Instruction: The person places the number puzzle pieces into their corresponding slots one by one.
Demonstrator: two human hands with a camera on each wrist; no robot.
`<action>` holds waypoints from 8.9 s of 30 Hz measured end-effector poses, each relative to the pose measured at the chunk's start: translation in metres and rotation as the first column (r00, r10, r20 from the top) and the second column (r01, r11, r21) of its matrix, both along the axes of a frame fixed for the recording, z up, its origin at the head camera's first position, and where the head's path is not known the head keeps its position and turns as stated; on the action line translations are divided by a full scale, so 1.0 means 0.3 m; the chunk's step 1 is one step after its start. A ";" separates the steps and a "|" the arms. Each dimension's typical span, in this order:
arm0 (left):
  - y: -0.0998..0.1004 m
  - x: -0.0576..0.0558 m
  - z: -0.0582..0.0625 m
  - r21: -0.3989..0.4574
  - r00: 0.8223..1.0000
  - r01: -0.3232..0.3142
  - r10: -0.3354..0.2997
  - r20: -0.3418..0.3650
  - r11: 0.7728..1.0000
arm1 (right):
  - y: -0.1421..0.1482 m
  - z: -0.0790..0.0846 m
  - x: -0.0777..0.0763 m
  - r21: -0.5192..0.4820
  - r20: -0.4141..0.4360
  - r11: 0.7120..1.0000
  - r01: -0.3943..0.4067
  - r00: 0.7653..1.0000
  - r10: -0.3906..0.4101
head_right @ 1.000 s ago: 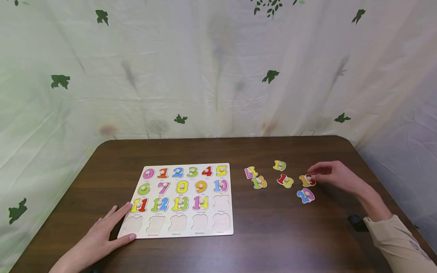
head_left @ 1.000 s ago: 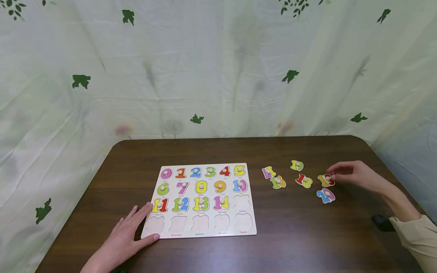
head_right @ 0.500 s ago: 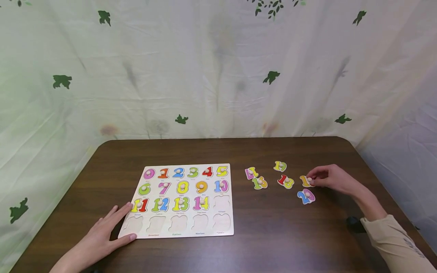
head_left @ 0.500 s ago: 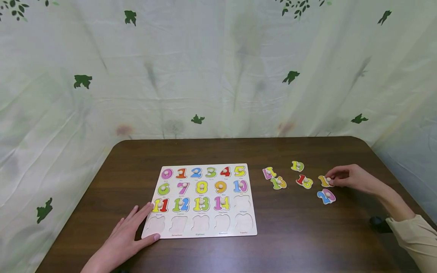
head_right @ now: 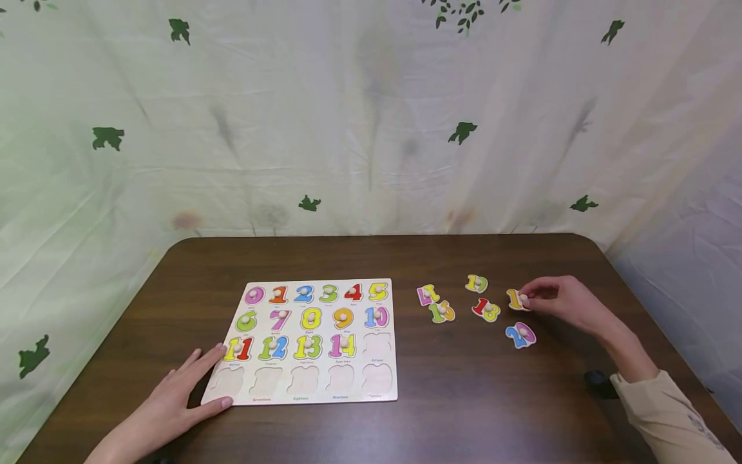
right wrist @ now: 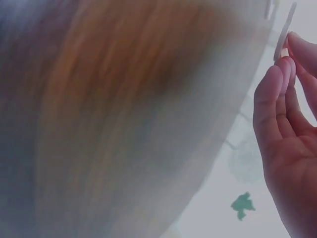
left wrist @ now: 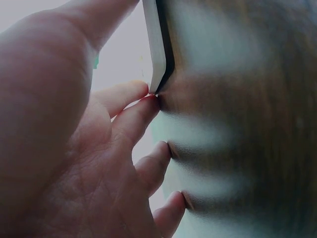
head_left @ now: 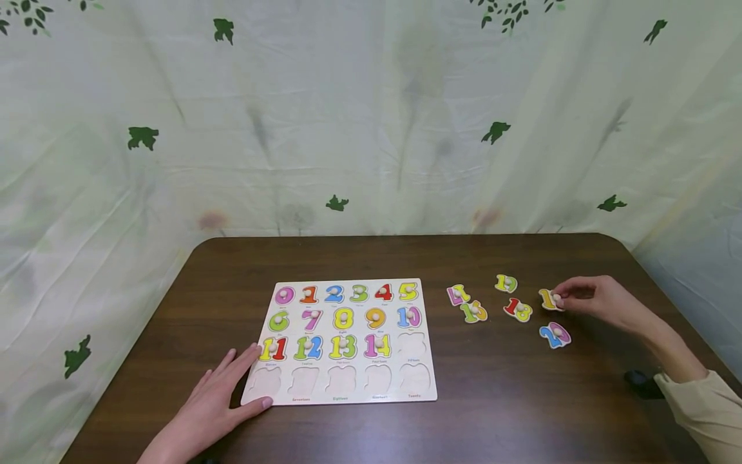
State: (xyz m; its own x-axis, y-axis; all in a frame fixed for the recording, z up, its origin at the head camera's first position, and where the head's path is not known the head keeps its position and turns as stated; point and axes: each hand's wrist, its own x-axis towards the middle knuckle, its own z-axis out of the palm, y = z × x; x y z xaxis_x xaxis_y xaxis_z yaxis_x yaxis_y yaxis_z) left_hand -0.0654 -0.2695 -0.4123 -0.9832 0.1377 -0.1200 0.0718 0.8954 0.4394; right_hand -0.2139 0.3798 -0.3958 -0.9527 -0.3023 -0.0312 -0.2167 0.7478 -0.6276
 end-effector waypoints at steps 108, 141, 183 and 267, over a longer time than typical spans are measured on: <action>-0.001 0.003 0.008 0.016 1.000 0.000 0.001 -0.016 1.000 | -0.791 -0.037 0.075 -0.108 0.056 0.895 -0.433 0.896 0.440; -0.005 0.000 0.012 0.033 1.000 0.001 -0.001 0.019 0.999 | -0.689 0.018 0.140 -0.341 0.064 0.896 -0.283 0.944 0.323; -0.002 -0.003 0.010 0.017 1.000 0.003 -0.003 0.025 1.000 | -0.412 0.112 0.166 -0.374 -0.051 0.918 -0.135 0.991 0.125; -0.003 0.007 0.018 0.040 1.000 -0.002 0.002 0.000 0.999 | -0.751 0.042 0.124 -0.328 -0.027 0.910 -0.254 0.965 0.259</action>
